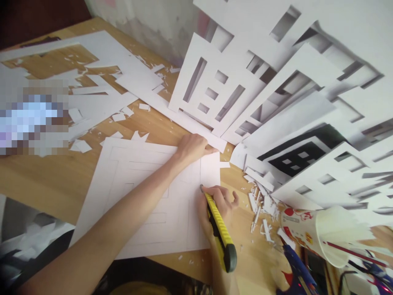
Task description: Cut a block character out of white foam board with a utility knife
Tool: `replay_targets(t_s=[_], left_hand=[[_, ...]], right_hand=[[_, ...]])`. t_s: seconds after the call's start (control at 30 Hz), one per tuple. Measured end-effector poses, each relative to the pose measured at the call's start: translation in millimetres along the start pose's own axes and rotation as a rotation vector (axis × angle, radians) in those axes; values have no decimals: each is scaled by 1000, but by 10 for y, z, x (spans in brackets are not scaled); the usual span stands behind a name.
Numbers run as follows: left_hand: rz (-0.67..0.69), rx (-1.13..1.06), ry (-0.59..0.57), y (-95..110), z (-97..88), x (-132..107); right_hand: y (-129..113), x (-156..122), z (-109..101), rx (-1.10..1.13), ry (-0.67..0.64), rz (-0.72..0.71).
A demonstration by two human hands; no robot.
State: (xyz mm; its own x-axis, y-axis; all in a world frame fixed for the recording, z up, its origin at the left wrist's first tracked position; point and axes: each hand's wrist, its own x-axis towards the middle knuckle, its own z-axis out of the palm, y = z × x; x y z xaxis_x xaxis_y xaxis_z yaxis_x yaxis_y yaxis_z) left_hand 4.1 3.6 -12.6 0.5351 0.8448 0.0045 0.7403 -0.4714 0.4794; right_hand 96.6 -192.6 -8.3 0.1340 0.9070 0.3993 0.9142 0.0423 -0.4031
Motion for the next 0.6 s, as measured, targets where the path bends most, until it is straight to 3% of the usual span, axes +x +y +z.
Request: replay_targets(t_s=[0.33,0.6], left_hand=[[0,-8,17,0,1,-11],[-7,-2,30,0,20,-13]], right_hand=[[-31,-142,-15,21,22,61],[-47,-175,-6,48,47,30]])
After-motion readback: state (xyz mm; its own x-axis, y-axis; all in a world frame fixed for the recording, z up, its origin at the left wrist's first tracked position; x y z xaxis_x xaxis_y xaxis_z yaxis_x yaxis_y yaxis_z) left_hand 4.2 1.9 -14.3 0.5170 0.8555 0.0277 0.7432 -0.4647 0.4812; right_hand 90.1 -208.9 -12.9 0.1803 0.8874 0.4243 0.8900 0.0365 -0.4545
